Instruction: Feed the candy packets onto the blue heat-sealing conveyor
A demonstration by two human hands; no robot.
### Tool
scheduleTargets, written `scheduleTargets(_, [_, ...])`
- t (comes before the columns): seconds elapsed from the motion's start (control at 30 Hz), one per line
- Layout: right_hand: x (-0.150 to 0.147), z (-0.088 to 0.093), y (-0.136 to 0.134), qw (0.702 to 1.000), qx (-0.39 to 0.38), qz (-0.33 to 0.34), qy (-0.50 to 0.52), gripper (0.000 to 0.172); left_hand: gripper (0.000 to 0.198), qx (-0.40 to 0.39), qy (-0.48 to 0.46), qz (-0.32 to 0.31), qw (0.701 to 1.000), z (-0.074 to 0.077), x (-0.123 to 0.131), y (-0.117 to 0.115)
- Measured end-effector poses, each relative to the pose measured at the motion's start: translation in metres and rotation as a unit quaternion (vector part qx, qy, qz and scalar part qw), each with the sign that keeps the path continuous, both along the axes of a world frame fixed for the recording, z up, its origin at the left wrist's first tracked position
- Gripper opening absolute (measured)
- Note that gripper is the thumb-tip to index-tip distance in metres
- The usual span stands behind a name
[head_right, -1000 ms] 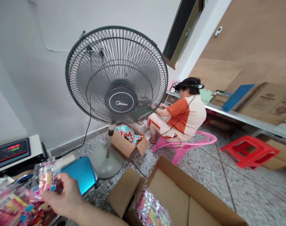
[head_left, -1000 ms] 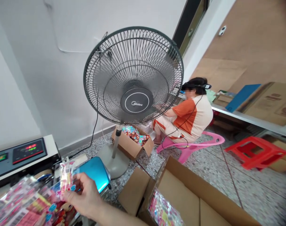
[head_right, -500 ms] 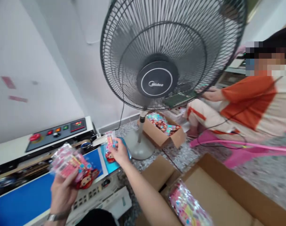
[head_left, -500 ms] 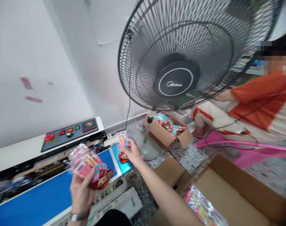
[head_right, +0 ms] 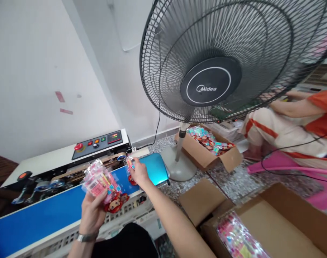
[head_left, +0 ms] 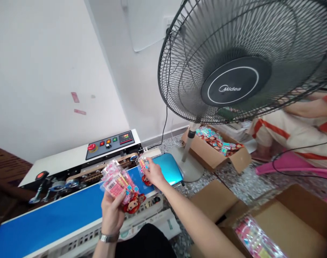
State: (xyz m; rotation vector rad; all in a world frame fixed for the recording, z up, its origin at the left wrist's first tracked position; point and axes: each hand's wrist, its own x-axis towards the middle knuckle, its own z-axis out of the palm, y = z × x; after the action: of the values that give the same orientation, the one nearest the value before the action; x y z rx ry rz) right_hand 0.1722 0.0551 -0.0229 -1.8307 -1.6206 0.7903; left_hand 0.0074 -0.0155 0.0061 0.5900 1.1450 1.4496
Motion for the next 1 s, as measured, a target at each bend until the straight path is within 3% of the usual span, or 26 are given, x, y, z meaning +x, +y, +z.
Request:
scheduleTargets(0.1, [-0.006,0.004,-0.002,0.999,0.040,0.035,0.011,0.054,0.056,0.003,0.003,-0.031,1.000,-0.004,0.003,-0.007])
scheduleTargets(0.2, [-0.001,0.015,-0.015,0.985,0.098,0.040,0.136,0.034,0.056,0.011,0.002,-0.048,0.999,-0.007,0.006,-0.010])
scheduleTargets(0.33, [0.007,0.027,-0.042,0.956,0.076,0.084,0.269,0.025,0.054,0.020,0.005,-0.066,0.998,-0.011,0.012,-0.011])
scheduleTargets(0.53, [0.009,0.029,-0.063,0.965,0.076,0.063,0.242,0.018,0.056,0.034,-0.011,-0.109,0.993,-0.014,0.028,-0.013])
scheduleTargets(0.77, [0.016,0.016,-0.064,0.947,0.091,-0.017,0.309,0.029,0.053,0.008,-0.031,-0.068,0.997,-0.020,0.035,-0.011])
scheduleTargets(0.87, [0.015,0.009,-0.069,0.939,0.092,-0.011,0.330,0.023,0.052,0.001,-0.031,-0.056,0.998,-0.020,0.037,-0.011])
scheduleTargets(1.0, [0.017,0.004,-0.069,0.952,0.093,-0.007,0.291,0.019,0.054,0.000,-0.032,-0.037,0.999,-0.017,0.039,-0.010])
